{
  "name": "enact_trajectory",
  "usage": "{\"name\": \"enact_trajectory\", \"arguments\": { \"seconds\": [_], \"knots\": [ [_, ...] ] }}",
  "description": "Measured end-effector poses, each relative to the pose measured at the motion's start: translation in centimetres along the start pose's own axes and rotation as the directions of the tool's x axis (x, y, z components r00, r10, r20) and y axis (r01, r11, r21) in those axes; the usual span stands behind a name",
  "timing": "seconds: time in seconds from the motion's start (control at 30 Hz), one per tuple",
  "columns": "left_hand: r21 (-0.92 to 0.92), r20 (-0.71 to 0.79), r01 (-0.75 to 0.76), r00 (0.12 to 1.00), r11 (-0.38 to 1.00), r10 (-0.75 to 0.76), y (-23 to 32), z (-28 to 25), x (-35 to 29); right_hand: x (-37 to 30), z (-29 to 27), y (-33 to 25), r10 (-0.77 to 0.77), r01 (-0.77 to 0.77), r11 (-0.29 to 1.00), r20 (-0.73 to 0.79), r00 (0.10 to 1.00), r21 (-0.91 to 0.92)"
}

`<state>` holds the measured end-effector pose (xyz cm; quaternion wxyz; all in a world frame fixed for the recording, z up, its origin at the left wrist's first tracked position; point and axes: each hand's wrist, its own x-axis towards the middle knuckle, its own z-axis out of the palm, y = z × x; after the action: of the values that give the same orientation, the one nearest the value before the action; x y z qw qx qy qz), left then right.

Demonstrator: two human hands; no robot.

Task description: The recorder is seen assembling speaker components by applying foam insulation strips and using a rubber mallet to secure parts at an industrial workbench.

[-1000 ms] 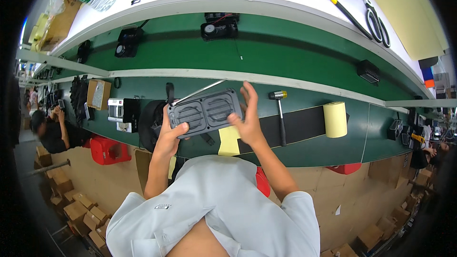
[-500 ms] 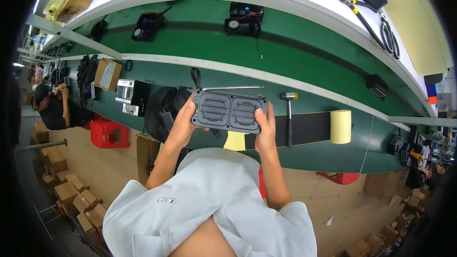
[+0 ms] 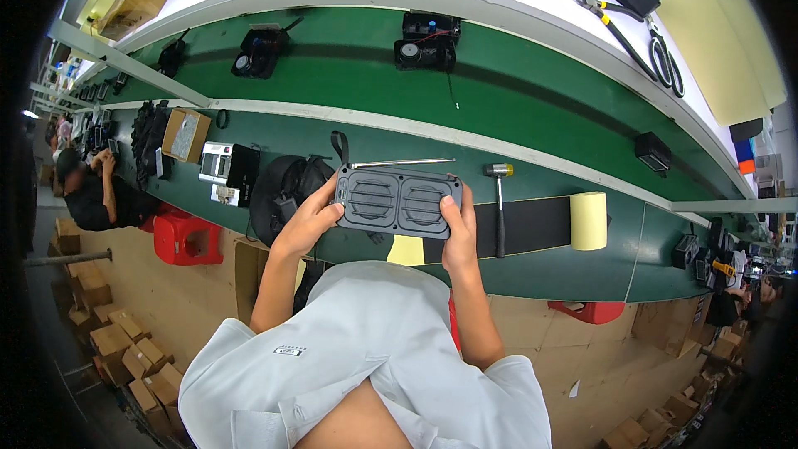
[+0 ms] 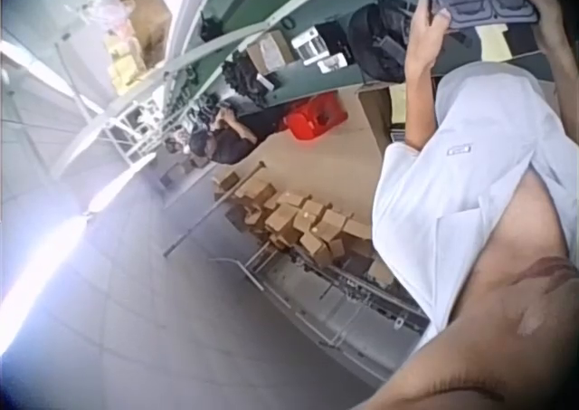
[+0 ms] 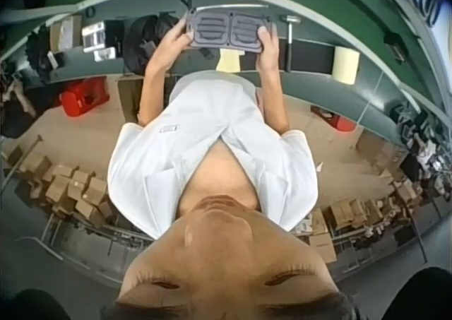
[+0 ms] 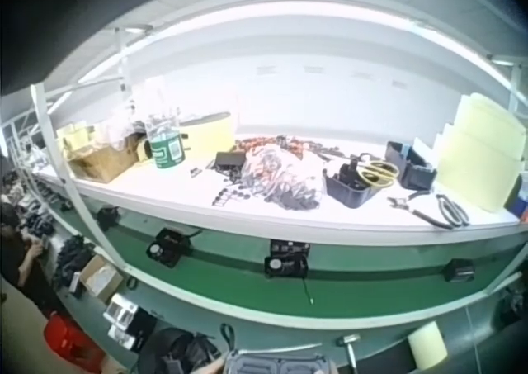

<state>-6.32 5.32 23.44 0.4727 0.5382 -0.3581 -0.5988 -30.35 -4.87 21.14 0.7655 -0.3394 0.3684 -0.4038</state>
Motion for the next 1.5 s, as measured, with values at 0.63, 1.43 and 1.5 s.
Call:
{"name": "enact_trajectory", "arguments": {
  "seconds": [0.63, 1.43, 1.5],
  "knots": [
    [0.085, 0.095, 0.167, 0.98, 0.982, -0.175, -2.7, 1.4, 5.2, 4.8, -10.0, -1.3, 0.548, -0.124, 0.807, 0.654, 0.522, -0.577],
    [-0.101, -0.251, 0.472, 0.84, 0.876, -0.482, -8.5, 4.3, 11.5, 39.3, -24.6, -1.9, -0.191, 0.418, 0.908, -0.861, 0.471, 0.027],
    [-0.168, -0.247, 0.474, 0.828, 0.864, -0.503, -9.8, 3.5, 9.6, 42.0, -25.3, -3.2, -0.137, 0.397, 0.918, -0.931, 0.339, 0.01]
  ]
}}
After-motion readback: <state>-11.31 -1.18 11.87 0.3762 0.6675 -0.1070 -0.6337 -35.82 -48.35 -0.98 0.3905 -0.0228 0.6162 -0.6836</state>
